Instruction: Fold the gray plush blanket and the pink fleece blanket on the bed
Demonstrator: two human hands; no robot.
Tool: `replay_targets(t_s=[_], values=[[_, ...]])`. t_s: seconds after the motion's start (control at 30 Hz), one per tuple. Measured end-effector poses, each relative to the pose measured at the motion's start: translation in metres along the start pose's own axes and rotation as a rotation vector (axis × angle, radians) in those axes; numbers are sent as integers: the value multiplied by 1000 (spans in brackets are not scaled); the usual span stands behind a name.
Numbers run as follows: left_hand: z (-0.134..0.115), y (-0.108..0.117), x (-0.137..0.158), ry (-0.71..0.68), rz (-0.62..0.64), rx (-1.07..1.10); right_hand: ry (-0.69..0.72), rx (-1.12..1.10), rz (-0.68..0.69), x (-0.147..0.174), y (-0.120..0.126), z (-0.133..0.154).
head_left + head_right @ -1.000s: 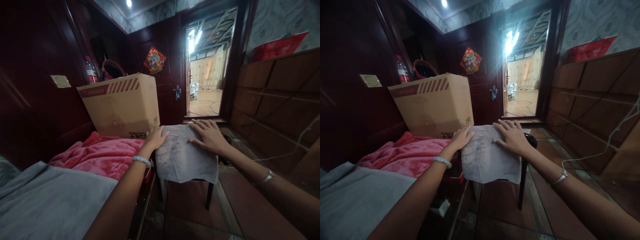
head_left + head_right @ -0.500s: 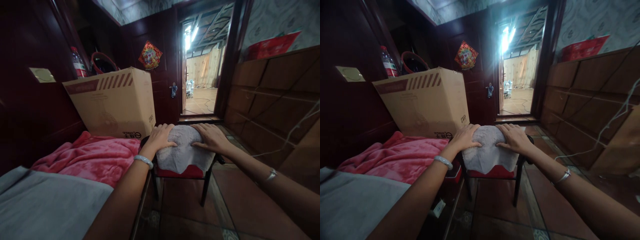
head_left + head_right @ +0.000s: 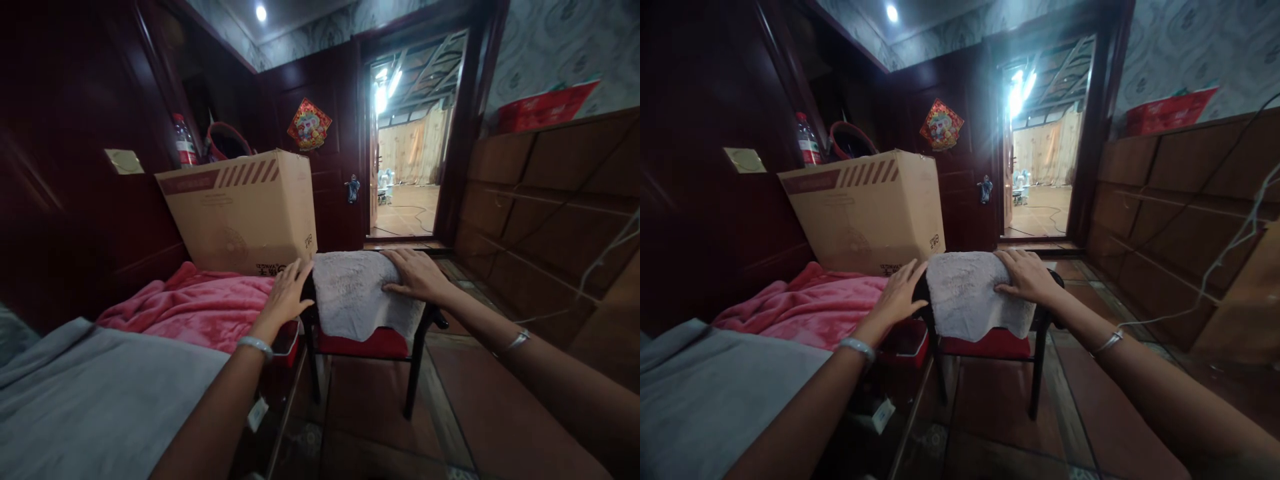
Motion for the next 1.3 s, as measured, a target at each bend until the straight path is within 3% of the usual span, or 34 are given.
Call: replay_targets(t_s=[0.17, 0.27, 0.37, 0.43, 0.53, 0.77, 0.93, 1.1, 1.2, 1.3], values=[[87, 1, 95, 250, 124, -24, 16, -23, 72, -3, -2, -3], [140, 6, 165, 346, 143, -5, 32, -16, 55, -11, 11, 7], [181, 24, 240, 480, 116, 8, 83, -71, -60, -24, 38, 47], [190, 44, 290, 555, 109, 15, 153, -180, -125, -31, 52, 90], [185, 74, 360, 689, 155, -7, 327, -413, -106, -34, 45, 175], [145, 116, 519, 1173, 354, -204, 700, -868, 122, -18, -27, 398], [107, 131, 601, 1395, 304, -309, 827, -970, 151, -30, -29, 524], [85, 125, 634, 1481, 227, -375, 755, -816, 260, -34, -52, 595], [82, 120, 636, 1492, 210, -360, 740, -712, 344, -22, -73, 608], [80, 121, 634, 1495, 186, -336, 737, -677, 343, -17, -81, 607]])
Point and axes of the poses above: each hand's wrist, its own x-axis away from the middle knuckle, its own y-axis out of the back of the hand, z = x × y, the point moved 8 cm from there along -x, towards the middle knuckle, and after that the axes turned 3 degrees about x, right-handed, at the moved point
